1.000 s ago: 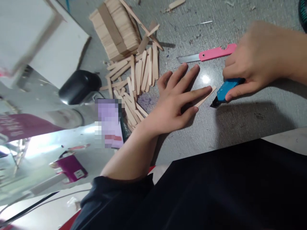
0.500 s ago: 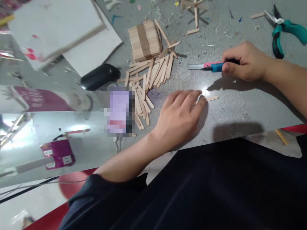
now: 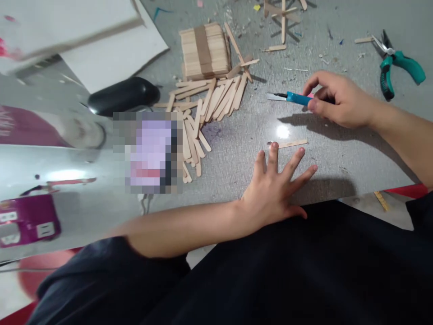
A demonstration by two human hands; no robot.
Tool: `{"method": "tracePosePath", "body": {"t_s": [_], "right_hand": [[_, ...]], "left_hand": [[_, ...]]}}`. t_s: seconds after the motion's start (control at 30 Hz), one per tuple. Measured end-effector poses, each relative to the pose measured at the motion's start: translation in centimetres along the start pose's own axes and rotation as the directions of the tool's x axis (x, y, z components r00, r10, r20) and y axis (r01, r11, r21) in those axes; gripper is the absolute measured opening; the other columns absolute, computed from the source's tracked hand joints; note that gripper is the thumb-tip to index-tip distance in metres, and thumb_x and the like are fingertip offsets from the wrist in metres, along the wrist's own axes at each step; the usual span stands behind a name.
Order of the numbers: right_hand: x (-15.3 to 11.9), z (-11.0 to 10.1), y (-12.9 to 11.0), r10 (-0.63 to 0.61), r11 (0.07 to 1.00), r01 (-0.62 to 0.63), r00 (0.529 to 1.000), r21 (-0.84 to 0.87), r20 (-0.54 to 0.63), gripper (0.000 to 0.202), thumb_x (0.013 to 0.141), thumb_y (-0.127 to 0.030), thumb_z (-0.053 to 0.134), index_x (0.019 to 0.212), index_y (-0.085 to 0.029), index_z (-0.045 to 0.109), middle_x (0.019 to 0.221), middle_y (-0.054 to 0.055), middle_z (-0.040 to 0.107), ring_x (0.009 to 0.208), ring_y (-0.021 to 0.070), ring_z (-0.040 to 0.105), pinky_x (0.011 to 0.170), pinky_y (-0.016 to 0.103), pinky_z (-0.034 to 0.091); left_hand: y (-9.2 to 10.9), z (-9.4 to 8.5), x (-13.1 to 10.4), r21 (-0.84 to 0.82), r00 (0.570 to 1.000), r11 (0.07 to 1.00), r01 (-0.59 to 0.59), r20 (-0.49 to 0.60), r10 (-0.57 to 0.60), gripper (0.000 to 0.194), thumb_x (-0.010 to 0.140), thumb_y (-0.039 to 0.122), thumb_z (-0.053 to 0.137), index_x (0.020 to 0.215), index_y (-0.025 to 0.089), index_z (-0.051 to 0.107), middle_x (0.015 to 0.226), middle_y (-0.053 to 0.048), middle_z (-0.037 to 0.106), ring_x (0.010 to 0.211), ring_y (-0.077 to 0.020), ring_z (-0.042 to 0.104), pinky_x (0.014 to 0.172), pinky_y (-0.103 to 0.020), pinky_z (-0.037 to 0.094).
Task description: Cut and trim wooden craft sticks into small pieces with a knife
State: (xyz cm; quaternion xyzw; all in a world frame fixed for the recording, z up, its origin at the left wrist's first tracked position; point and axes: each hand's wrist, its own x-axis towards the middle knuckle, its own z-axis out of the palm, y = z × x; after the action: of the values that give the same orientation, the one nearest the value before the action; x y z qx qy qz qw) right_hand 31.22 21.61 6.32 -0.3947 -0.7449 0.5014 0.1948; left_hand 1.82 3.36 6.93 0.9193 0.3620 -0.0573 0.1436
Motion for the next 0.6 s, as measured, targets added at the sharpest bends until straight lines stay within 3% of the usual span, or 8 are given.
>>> {"method": "tracePosePath", "body": {"t_s": [0.07, 0.17, 0.23, 0.37, 0.6], "right_hand": [[-0.4, -0.3, -1.0, 0.006, 1.000, -0.009, 0.993, 0.022, 0.121, 0.046, 0.113, -0.042, 0.088, 0.150, -0.030, 0.064, 0.089, -0.008, 0.071, 0.073, 0.0181, 0.058, 0.071, 0.036, 0.046], [-1.0, -0.2, -2.0, -0.016, 0.999, 0.006, 0.976, 0.047, 0.217, 0.050, 0.106, -0.032, 0.088, 0.150, -0.032, 0.065, 0.093, -0.006, 0.074, 0.074, 0.0194, 0.064, 0.072, 0.037, 0.052], [-1.3, 0.6, -2.4, -0.016, 0.998, 0.004, 0.980, 0.060, 0.199, 0.044, 0.106, -0.034, 0.086, 0.147, -0.033, 0.067, 0.098, -0.005, 0.077, 0.079, 0.0207, 0.071, 0.074, 0.037, 0.057], [-2.4, 3.3, -2.9, 0.041, 0.993, -0.046, 0.998, 0.106, 0.045, 0.041, 0.113, -0.042, 0.077, 0.153, -0.037, 0.069, 0.111, 0.001, 0.085, 0.087, 0.0257, 0.081, 0.078, 0.043, 0.067], [-4.1, 6.2, -3.5, 0.042, 0.994, -0.042, 0.999, 0.101, 0.004, 0.048, 0.115, -0.046, 0.077, 0.162, -0.041, 0.068, 0.110, 0.003, 0.087, 0.090, 0.0307, 0.085, 0.082, 0.050, 0.074]], "left_hand": [[0.0, 0.0, -0.2, -0.017, 1.000, 1.000, 0.000, -0.014, 0.000, 0.137, 0.084, 0.083, 0.108, 0.200, 0.047, 0.044, 0.213, -0.018, 0.031, 0.184, -0.0797, 0.037, 0.138, -0.098, 0.046], [0.2, 0.2, -0.3, -0.033, 0.999, 0.999, 0.015, -0.038, -0.016, 0.136, 0.084, 0.079, 0.111, 0.199, 0.051, 0.044, 0.213, -0.017, 0.031, 0.186, -0.0761, 0.037, 0.138, -0.097, 0.048], [0.4, 0.5, -0.3, -0.038, 0.999, 0.999, 0.022, -0.042, -0.024, 0.137, 0.084, 0.080, 0.110, 0.199, 0.053, 0.042, 0.213, -0.016, 0.031, 0.188, -0.0752, 0.035, 0.140, -0.099, 0.045], [0.8, 1.2, -0.1, -0.062, 0.998, 0.998, 0.023, -0.053, -0.026, 0.138, 0.083, 0.079, 0.111, 0.199, 0.054, 0.041, 0.214, -0.013, 0.029, 0.189, -0.0758, 0.032, 0.143, -0.103, 0.040], [1.0, 1.8, -0.1, -0.101, 0.995, 0.994, 0.030, -0.096, -0.040, 0.133, 0.079, 0.068, 0.117, 0.194, 0.060, 0.050, 0.217, -0.002, 0.020, 0.190, -0.0766, 0.026, 0.144, -0.107, 0.036]]}}
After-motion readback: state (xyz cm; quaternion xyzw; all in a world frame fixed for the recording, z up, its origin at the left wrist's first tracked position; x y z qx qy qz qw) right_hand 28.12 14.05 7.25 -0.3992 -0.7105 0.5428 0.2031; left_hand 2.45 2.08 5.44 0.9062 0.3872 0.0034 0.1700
